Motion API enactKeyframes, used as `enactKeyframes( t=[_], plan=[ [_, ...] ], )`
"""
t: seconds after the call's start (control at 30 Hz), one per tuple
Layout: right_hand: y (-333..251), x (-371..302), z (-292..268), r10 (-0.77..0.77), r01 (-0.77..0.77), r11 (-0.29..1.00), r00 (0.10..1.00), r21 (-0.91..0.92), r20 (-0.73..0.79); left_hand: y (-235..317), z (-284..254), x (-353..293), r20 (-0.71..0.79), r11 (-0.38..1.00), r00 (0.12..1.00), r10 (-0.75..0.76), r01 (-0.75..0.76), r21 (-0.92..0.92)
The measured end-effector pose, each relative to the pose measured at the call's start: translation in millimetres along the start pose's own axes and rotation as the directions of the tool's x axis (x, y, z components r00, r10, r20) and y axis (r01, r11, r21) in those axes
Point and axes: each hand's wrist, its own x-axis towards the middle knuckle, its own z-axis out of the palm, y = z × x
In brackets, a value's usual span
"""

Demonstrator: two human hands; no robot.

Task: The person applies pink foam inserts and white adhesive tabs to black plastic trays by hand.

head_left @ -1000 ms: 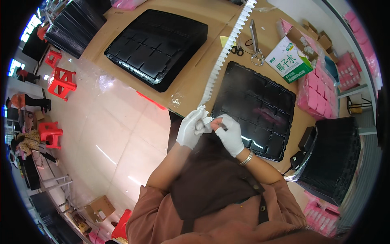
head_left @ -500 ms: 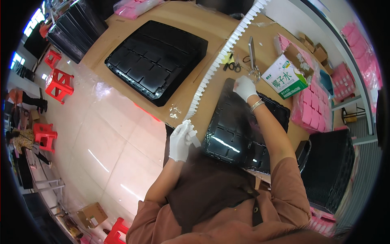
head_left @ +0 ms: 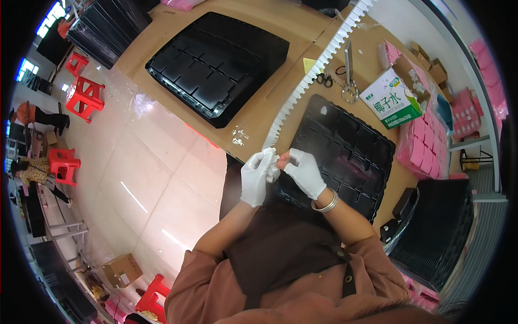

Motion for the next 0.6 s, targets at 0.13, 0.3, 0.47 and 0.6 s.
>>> enactKeyframes(
  t=[0.13, 0.3, 0.47, 0.6],
  plan=[
    [6.4, -15.1, 0.7, 0.042, -0.039, 0.996, 0.999, 0.08, -0.032, -7.2, 5.3, -7.9, -0.011, 0.998, 0.999, 0.041, -0.04, 0.05],
    [7.2, -28.3, -0.9, -0.04, 0.041, 0.999, 0.996, 0.016, -0.084, -5.9, 4.3, -10.7, 0.093, 0.991, 0.99, -0.104, 0.111, -0.07],
    [3.4, -41.9, -6.9, -0.259, 0.237, 0.958, 0.957, -0.16, -0.131, -16.2, -9.9, -2.8, 0.319, 0.87, 0.906, -0.277, 0.378, -0.318],
    [8.0, -36.9, -31.8, -0.306, 0.279, 0.894, 0.952, -0.35, -0.024, -16.7, -19.4, -0.3, 0.112, 0.952, 0.978, -0.175, 0.197, -0.232]
  ],
)
